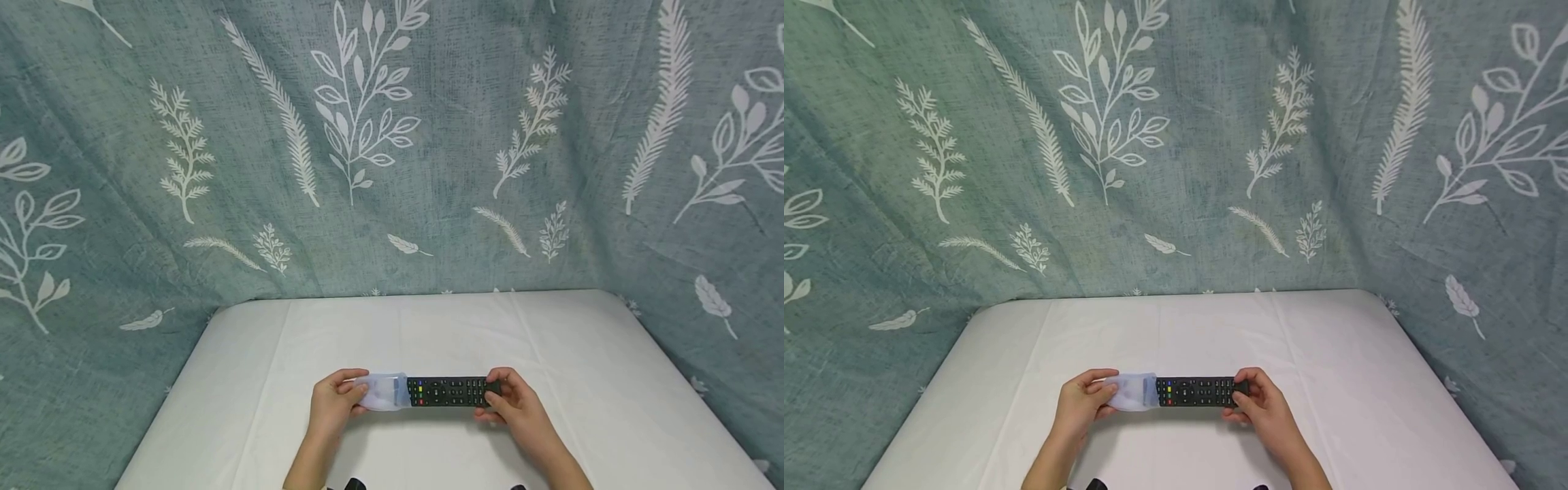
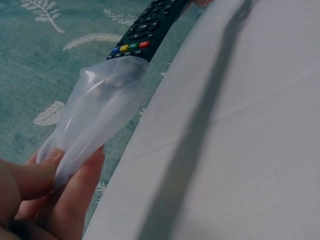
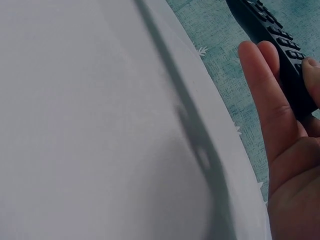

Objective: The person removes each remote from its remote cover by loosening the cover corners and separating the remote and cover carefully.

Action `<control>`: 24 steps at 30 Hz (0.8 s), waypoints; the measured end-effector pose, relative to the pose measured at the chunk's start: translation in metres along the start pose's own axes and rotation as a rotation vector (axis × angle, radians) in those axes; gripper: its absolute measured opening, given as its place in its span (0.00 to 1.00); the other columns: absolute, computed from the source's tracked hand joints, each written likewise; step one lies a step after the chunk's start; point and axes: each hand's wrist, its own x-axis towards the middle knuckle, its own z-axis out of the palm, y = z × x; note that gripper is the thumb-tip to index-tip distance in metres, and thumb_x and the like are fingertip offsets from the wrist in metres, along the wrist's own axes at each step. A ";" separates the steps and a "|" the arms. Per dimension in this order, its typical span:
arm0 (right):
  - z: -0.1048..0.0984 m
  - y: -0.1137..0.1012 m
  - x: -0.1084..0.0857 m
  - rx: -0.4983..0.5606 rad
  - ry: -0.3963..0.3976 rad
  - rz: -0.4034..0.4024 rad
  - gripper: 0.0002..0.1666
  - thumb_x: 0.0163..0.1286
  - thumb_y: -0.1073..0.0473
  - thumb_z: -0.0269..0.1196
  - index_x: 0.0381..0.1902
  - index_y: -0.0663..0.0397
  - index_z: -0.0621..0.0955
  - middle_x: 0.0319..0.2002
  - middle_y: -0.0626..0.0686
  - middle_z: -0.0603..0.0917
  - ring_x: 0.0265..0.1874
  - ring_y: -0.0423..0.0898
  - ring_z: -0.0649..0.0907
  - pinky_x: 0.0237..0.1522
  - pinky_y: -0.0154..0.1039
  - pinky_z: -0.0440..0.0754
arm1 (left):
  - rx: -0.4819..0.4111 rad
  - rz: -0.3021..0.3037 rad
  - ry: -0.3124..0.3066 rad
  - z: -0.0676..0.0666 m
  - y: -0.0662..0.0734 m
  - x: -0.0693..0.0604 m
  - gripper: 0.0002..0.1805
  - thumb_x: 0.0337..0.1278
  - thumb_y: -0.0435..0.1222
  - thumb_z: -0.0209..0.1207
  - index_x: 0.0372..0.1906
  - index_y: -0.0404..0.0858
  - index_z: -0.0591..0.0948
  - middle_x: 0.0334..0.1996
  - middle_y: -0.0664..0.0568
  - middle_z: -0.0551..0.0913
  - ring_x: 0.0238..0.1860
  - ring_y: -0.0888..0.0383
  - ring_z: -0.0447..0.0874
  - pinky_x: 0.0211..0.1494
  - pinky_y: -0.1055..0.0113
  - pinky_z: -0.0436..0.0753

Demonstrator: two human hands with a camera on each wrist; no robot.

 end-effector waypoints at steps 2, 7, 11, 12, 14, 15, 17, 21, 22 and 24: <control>0.000 0.000 0.000 0.003 -0.001 -0.006 0.18 0.72 0.70 0.57 0.56 0.62 0.67 0.49 0.61 0.78 0.35 0.50 0.89 0.41 0.45 0.89 | 0.004 0.002 0.001 0.000 0.001 0.000 0.16 0.60 0.26 0.64 0.54 0.31 0.82 0.38 0.42 0.90 0.27 0.59 0.86 0.27 0.72 0.85; -0.001 0.000 0.001 -0.007 0.005 0.007 0.18 0.72 0.71 0.56 0.57 0.62 0.67 0.49 0.61 0.78 0.35 0.50 0.90 0.41 0.45 0.89 | 0.014 -0.003 0.007 0.000 0.002 -0.001 0.16 0.59 0.27 0.64 0.53 0.31 0.83 0.38 0.42 0.90 0.26 0.60 0.86 0.27 0.73 0.85; -0.001 -0.002 0.000 -0.006 0.014 0.039 0.18 0.72 0.72 0.56 0.56 0.61 0.67 0.49 0.62 0.78 0.35 0.51 0.89 0.41 0.45 0.89 | 0.013 -0.007 0.005 0.001 0.003 -0.002 0.16 0.59 0.27 0.64 0.52 0.31 0.83 0.39 0.43 0.90 0.26 0.60 0.86 0.27 0.72 0.85; -0.001 -0.002 -0.001 -0.006 0.016 0.045 0.18 0.72 0.73 0.56 0.56 0.61 0.67 0.49 0.62 0.78 0.35 0.52 0.89 0.42 0.45 0.89 | 0.014 -0.006 0.002 0.001 0.002 -0.002 0.16 0.59 0.27 0.64 0.53 0.31 0.83 0.39 0.43 0.90 0.26 0.60 0.85 0.27 0.73 0.85; -0.001 -0.003 -0.002 -0.008 0.014 0.052 0.18 0.71 0.73 0.56 0.56 0.61 0.67 0.49 0.63 0.78 0.36 0.52 0.89 0.42 0.45 0.89 | 0.011 -0.003 -0.003 0.000 0.002 -0.002 0.16 0.59 0.27 0.64 0.53 0.30 0.83 0.39 0.42 0.90 0.27 0.60 0.85 0.27 0.72 0.85; -0.001 -0.004 -0.002 -0.009 0.015 0.054 0.18 0.71 0.73 0.55 0.56 0.62 0.67 0.49 0.63 0.78 0.36 0.53 0.89 0.42 0.45 0.89 | 0.010 -0.002 -0.007 0.000 0.002 -0.002 0.16 0.59 0.27 0.64 0.53 0.30 0.82 0.39 0.42 0.90 0.27 0.60 0.85 0.27 0.73 0.85; -0.002 -0.004 -0.003 -0.013 0.011 0.053 0.18 0.71 0.73 0.55 0.56 0.62 0.67 0.50 0.64 0.78 0.36 0.53 0.89 0.42 0.45 0.89 | 0.005 -0.001 -0.015 -0.001 0.001 -0.002 0.16 0.59 0.27 0.64 0.53 0.29 0.82 0.39 0.42 0.90 0.27 0.60 0.85 0.27 0.72 0.85; -0.003 -0.005 -0.004 -0.021 0.004 0.050 0.18 0.72 0.72 0.56 0.57 0.62 0.67 0.50 0.65 0.78 0.36 0.52 0.89 0.42 0.45 0.89 | -0.003 -0.001 -0.023 -0.002 0.001 -0.003 0.17 0.60 0.27 0.64 0.54 0.28 0.81 0.39 0.41 0.90 0.28 0.59 0.85 0.28 0.72 0.85; -0.003 -0.005 -0.004 -0.022 0.001 0.046 0.18 0.72 0.72 0.56 0.57 0.62 0.66 0.50 0.64 0.78 0.36 0.52 0.89 0.42 0.45 0.89 | 0.000 0.002 -0.024 -0.002 0.001 -0.003 0.17 0.60 0.26 0.64 0.54 0.28 0.81 0.39 0.41 0.90 0.29 0.59 0.86 0.28 0.72 0.85; -0.004 -0.005 -0.005 -0.017 0.000 0.037 0.18 0.72 0.71 0.56 0.57 0.62 0.67 0.50 0.64 0.78 0.36 0.51 0.89 0.42 0.46 0.89 | 0.005 0.008 -0.025 -0.003 0.001 -0.003 0.17 0.60 0.26 0.64 0.54 0.29 0.82 0.39 0.41 0.90 0.30 0.58 0.87 0.29 0.71 0.86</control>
